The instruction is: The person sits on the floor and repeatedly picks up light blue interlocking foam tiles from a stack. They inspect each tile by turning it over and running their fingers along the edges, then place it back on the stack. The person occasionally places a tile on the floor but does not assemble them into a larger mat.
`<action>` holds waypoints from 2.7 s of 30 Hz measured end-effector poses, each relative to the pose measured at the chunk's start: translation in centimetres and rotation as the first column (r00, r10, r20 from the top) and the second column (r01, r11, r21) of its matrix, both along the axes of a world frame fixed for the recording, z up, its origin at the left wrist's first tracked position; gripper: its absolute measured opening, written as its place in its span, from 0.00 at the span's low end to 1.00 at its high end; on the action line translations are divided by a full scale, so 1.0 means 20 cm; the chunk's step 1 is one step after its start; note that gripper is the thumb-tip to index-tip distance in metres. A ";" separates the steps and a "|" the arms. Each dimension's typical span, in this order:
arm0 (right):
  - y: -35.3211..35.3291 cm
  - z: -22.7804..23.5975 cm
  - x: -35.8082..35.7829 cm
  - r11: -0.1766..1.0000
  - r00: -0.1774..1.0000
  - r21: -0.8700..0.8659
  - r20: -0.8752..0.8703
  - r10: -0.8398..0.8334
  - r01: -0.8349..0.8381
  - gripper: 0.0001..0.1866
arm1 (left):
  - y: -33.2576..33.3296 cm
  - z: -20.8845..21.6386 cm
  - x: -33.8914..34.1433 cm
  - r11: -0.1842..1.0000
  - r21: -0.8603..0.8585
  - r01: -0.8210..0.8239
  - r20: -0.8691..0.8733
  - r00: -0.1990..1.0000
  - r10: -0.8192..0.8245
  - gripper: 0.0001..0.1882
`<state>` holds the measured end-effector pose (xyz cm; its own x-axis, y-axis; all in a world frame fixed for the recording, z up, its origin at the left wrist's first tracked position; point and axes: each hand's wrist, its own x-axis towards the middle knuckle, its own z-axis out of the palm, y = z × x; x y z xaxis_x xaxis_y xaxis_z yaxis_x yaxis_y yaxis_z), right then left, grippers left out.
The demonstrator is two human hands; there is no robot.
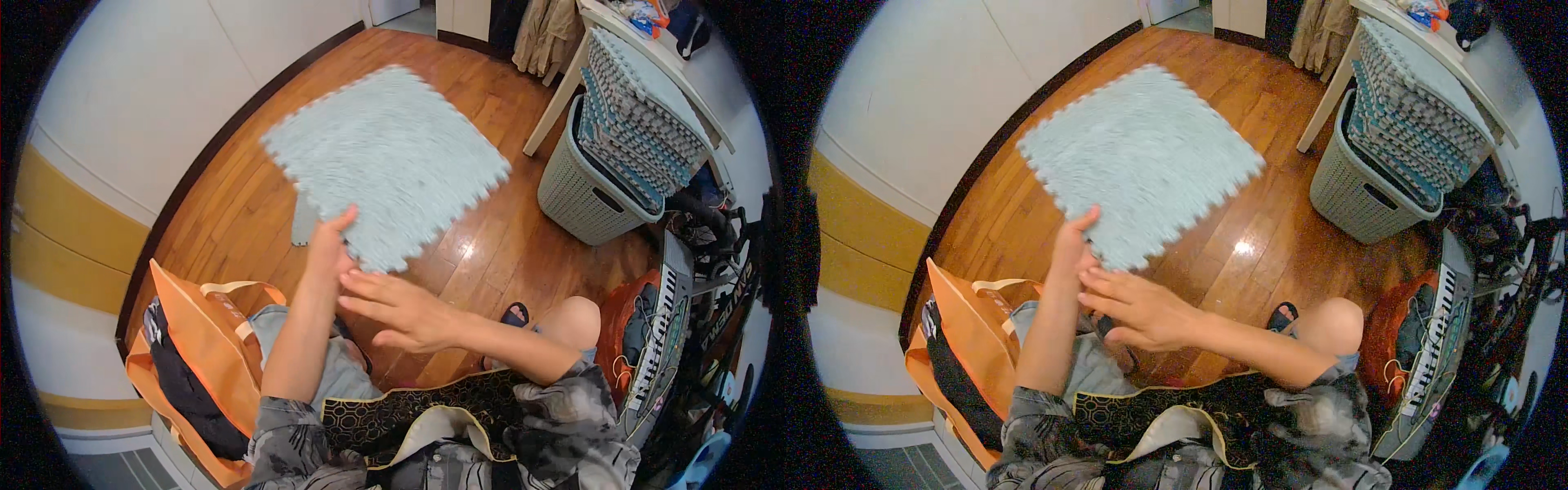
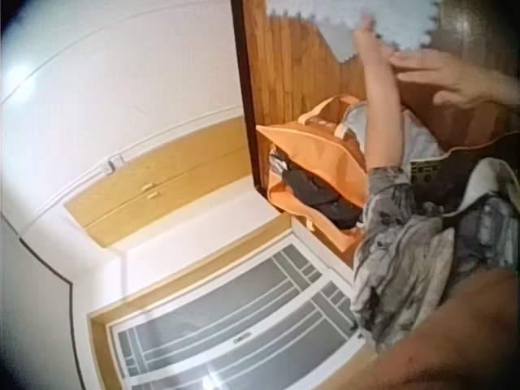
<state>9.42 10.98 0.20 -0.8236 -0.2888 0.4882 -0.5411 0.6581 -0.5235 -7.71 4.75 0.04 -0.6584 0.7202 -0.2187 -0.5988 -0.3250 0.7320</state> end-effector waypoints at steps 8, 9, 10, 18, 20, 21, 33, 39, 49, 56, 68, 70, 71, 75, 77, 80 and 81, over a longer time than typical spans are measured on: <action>0.99 -0.42 0.05 -0.384 0.390 -0.811 0.558 -0.732 0.441 0.30 | -0.15 0.25 -0.23 0.545 0.186 -0.817 -0.916 0.056 0.397 0.23; 1.10 -0.48 0.08 -0.532 0.458 -0.790 0.611 -0.646 0.303 0.31 | -0.17 0.28 -0.22 0.489 0.261 -0.832 -0.939 -0.102 0.327 0.24; 1.19 -0.53 0.11 -0.668 0.537 -0.725 0.634 -0.556 0.165 0.32 | -0.18 0.28 -0.21 0.437 0.342 -0.832 -0.935 -0.257 0.243 0.24; 0.53 -0.78 -0.37 -0.364 0.876 -0.806 0.364 0.316 0.467 0.37 | -0.15 0.03 0.07 0.895 -0.157 -0.416 -0.987 0.027 -0.161 0.31; 1.12 -1.36 0.15 -0.496 0.671 -0.807 -0.564 0.482 -0.322 0.27 | -0.14 0.24 -0.01 0.823 -0.208 -0.528 -0.973 0.202 -0.116 0.31; 1.13 -1.39 0.14 -0.476 0.743 -0.823 -0.523 0.419 -0.311 0.27 | -0.19 0.26 -0.09 0.755 -0.206 -0.623 -0.969 0.240 -0.067 0.31; 0.74 -0.77 0.11 -0.777 0.775 -0.560 0.613 -0.155 0.287 0.25 | -0.31 0.17 -0.24 0.772 -0.050 -0.634 -0.990 0.132 0.044 0.30; 0.65 -0.81 -0.16 -0.617 0.729 -0.680 0.642 -0.238 0.397 0.28 | -0.15 -0.01 0.18 0.826 -0.354 -0.439 -0.933 0.221 -0.283 0.32; 0.61 -0.51 0.09 -0.246 0.795 -0.824 0.561 -0.231 0.510 0.40 | -0.34 0.19 -0.13 0.994 -0.024 0.109 -0.399 0.910 -0.110 0.26; 0.52 -0.03 0.29 0.000 0.950 -0.975 0.218 -0.223 0.223 0.30 | -0.32 0.19 -0.10 0.990 0.067 0.125 -0.415 0.906 -0.086 0.28; 0.75 0.47 0.66 0.067 0.626 -0.924 0.200 -0.754 0.376 0.13 | -0.15 0.25 -0.02 0.942 0.219 0.254 -0.147 0.963 -0.226 0.32; 0.92 0.61 0.78 0.042 0.536 -0.959 0.120 -0.836 0.281 0.11 | -0.14 0.25 -0.02 0.967 0.041 0.252 -0.198 0.951 -0.240 0.32; 1.00 0.66 0.82 -0.006 0.480 -0.969 0.128 -0.868 0.247 0.11 | -0.16 0.22 -0.05 0.964 -0.045 0.263 -0.239 0.934 -0.266 0.30; 1.35 0.83 1.03 -0.025 0.283 -0.967 0.099 -0.954 0.254 0.20 | -0.12 0.15 -0.02 0.935 -0.137 0.326 -0.215 0.912 -0.349 0.24; 1.54 0.87 1.03 -0.149 0.201 -0.950 0.208 -0.957 0.273 0.17 | -0.10 0.14 0.00 0.931 -0.175 0.321 -0.210 0.912 -0.354 0.22; 1.67 0.93 0.95 -0.276 0.127 -0.924 0.317 -0.940 0.267 0.19 | -0.10 0.09 -0.03 0.923 -0.237 0.304 -0.200 0.914 -0.352 0.20; 1.74 0.90 0.93 -0.271 0.165 -0.922 0.323 -0.932 0.275 0.19 | -0.09 0.07 -0.04 0.919 -0.256 0.301 -0.192 0.916 -0.354 0.19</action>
<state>28.07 45.84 18.18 0.2465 0.9636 0.1036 -0.4039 0.1993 -0.8928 -8.55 2.89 1.52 -0.4441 0.8559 -0.2652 -0.4511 0.0422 0.8915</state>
